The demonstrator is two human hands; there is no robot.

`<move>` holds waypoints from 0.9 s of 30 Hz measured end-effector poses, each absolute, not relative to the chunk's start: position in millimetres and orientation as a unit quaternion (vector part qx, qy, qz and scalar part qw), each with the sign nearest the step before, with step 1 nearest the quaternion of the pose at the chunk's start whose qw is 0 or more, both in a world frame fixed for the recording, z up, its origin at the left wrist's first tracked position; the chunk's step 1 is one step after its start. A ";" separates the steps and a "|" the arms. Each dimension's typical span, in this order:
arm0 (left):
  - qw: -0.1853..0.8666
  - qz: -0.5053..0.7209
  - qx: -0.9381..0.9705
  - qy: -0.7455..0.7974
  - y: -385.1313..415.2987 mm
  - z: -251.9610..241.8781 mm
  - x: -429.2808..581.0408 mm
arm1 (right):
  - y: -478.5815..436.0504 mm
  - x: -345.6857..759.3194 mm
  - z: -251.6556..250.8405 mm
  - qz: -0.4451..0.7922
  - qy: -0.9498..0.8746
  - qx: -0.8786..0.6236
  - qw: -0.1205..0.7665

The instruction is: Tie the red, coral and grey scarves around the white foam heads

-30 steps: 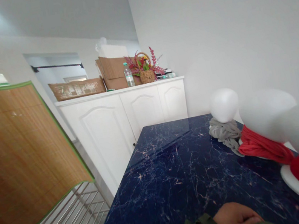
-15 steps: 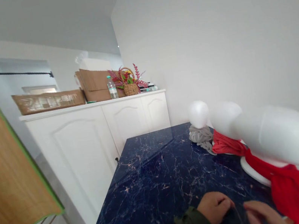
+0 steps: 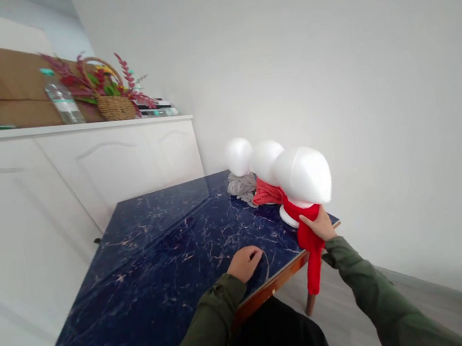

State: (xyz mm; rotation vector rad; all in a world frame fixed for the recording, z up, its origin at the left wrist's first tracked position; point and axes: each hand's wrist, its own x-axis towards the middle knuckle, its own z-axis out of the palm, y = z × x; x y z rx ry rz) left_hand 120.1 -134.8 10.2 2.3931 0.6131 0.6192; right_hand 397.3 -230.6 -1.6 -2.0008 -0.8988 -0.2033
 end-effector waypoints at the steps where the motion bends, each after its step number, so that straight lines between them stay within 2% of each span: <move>1: 0.290 0.233 0.897 0.237 -135.6 11.0 120.1 | -227.2 398.8 4.2 -0.078 -0.358 -0.816 0.446; 8: 0.276 0.235 0.900 0.242 -133.7 12.9 119.2 | -225.6 440.4 21.2 0.016 -0.411 -0.794 0.448; 13: 0.291 0.241 0.894 0.241 -136.9 14.7 118.6 | -236.0 445.5 10.0 0.073 -0.424 -0.695 0.577; 16: 0.305 0.246 0.889 0.238 -137.4 14.6 118.6 | -241.1 438.4 0.6 0.110 -0.415 -0.665 0.612; 27: 0.335 0.286 0.871 0.218 -129.6 1.8 116.0 | -245.1 400.0 -25.7 0.096 -0.208 -0.558 0.797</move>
